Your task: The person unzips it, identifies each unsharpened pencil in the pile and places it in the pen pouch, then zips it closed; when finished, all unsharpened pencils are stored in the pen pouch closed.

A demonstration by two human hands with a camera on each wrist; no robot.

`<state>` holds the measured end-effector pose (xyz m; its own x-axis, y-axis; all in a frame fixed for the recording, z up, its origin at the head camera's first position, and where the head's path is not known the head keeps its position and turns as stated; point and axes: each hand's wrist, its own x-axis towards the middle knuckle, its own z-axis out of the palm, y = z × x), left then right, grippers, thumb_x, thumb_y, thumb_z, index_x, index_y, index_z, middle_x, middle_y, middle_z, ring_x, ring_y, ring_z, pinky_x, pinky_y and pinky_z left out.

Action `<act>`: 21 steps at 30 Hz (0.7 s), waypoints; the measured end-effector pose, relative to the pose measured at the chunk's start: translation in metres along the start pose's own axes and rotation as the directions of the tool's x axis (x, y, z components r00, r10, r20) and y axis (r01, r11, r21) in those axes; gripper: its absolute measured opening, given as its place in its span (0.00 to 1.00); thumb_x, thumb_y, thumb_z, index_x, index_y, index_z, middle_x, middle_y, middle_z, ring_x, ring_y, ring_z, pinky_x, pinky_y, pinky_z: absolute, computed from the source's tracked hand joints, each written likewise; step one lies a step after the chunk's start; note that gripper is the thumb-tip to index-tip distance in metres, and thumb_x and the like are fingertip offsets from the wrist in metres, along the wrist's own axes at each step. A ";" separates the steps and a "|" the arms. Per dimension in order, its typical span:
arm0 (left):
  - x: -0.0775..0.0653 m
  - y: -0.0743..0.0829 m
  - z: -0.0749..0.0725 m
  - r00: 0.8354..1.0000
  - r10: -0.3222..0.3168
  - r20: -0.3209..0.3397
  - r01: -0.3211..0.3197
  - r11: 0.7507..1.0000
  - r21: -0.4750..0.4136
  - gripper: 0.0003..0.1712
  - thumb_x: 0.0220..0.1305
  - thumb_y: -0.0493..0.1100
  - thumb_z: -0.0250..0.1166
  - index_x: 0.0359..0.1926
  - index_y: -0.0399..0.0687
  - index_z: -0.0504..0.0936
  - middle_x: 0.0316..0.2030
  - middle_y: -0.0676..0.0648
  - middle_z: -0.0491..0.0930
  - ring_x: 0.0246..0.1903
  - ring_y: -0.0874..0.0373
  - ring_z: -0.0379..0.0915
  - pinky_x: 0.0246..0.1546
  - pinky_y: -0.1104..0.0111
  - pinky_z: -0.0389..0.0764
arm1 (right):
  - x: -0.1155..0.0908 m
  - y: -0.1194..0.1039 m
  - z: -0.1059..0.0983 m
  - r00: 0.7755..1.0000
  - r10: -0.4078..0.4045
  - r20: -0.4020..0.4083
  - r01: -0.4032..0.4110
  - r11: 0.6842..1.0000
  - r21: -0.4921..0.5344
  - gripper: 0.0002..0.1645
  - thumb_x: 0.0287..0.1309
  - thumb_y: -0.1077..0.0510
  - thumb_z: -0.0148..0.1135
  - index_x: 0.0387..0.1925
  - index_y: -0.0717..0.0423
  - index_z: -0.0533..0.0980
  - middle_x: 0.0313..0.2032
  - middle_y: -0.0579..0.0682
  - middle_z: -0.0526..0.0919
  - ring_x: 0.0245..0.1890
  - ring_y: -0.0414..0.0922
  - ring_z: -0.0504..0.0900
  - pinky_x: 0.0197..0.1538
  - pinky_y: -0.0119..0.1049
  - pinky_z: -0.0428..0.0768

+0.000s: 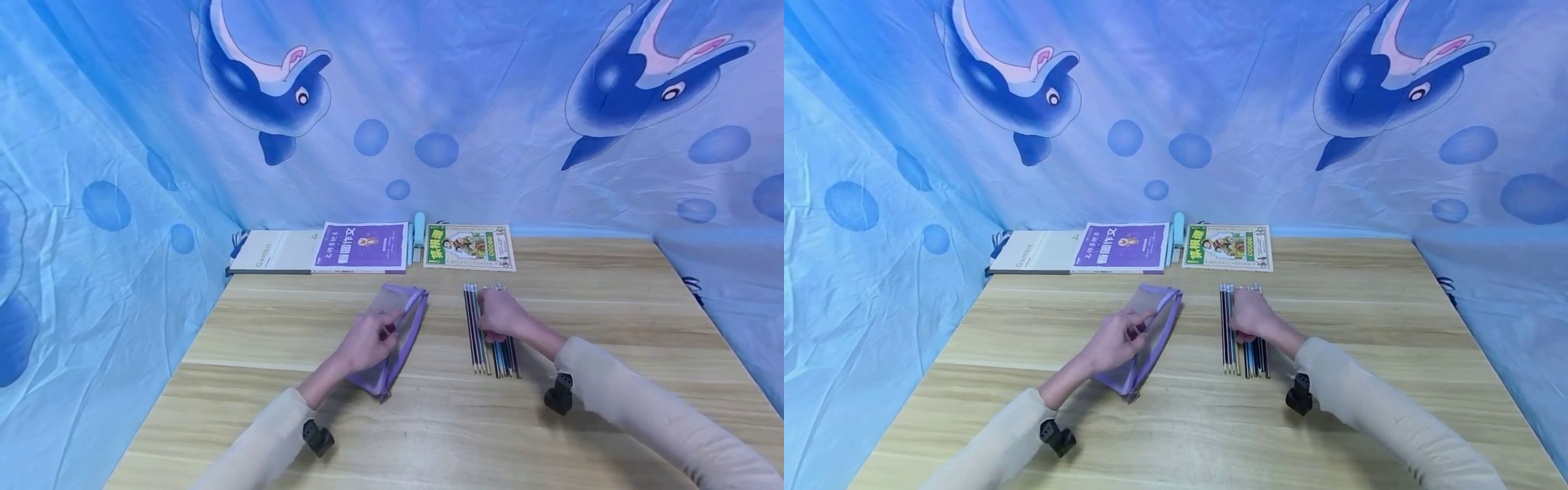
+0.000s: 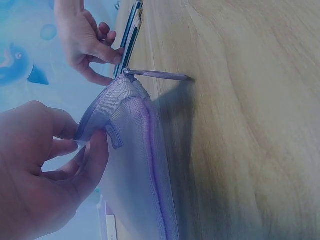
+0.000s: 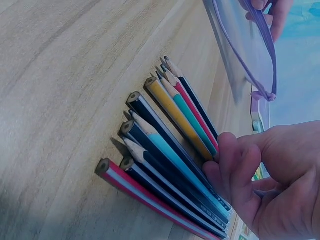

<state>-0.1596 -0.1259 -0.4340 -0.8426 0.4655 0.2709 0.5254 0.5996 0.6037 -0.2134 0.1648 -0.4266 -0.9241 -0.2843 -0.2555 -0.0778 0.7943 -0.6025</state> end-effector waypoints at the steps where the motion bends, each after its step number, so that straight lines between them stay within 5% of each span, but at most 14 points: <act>1: 0.000 0.000 0.000 1.000 -0.004 0.002 0.004 1.000 -0.002 0.28 0.54 0.26 0.66 0.59 0.28 0.77 0.33 0.41 0.80 0.27 0.57 0.77 0.23 0.77 0.81 | 0.000 0.000 0.000 1.000 0.011 0.001 -0.011 1.000 0.001 0.31 0.53 0.73 0.63 0.59 0.76 0.67 0.18 0.55 0.79 0.12 0.45 0.80 0.13 0.34 0.81; 9: 0.000 -0.003 0.002 1.000 -0.024 0.019 0.025 0.999 -0.026 0.29 0.55 0.26 0.65 0.61 0.28 0.76 0.34 0.41 0.80 0.27 0.59 0.77 0.22 0.77 0.81 | 0.000 -0.004 0.005 1.000 -0.016 -0.011 0.015 0.998 -0.066 0.19 0.49 0.71 0.67 0.44 0.70 0.71 0.15 0.53 0.78 0.11 0.44 0.79 0.12 0.33 0.80; 15: 0.000 -0.002 0.002 0.999 -0.036 0.010 0.036 0.999 -0.038 0.29 0.56 0.26 0.65 0.61 0.28 0.76 0.36 0.39 0.80 0.29 0.57 0.78 0.23 0.77 0.82 | 0.001 -0.007 0.010 0.999 -0.017 -0.037 0.013 0.996 -0.091 0.22 0.49 0.73 0.64 0.48 0.72 0.70 0.14 0.52 0.78 0.10 0.45 0.78 0.12 0.33 0.79; 21: -0.001 0.001 0.002 0.999 -0.042 -0.007 0.042 0.998 -0.039 0.28 0.55 0.25 0.65 0.60 0.28 0.77 0.35 0.41 0.80 0.29 0.57 0.78 0.24 0.77 0.82 | -0.002 -0.005 0.011 0.999 -0.007 -0.044 0.007 1.000 -0.002 0.24 0.47 0.74 0.64 0.49 0.74 0.70 0.15 0.54 0.79 0.11 0.46 0.78 0.12 0.33 0.79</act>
<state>-0.1581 -0.1243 -0.4353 -0.8647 0.4352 0.2509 0.4848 0.5924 0.6434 -0.2075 0.1553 -0.4315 -0.9391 -0.2661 -0.2174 -0.0851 0.7930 -0.6032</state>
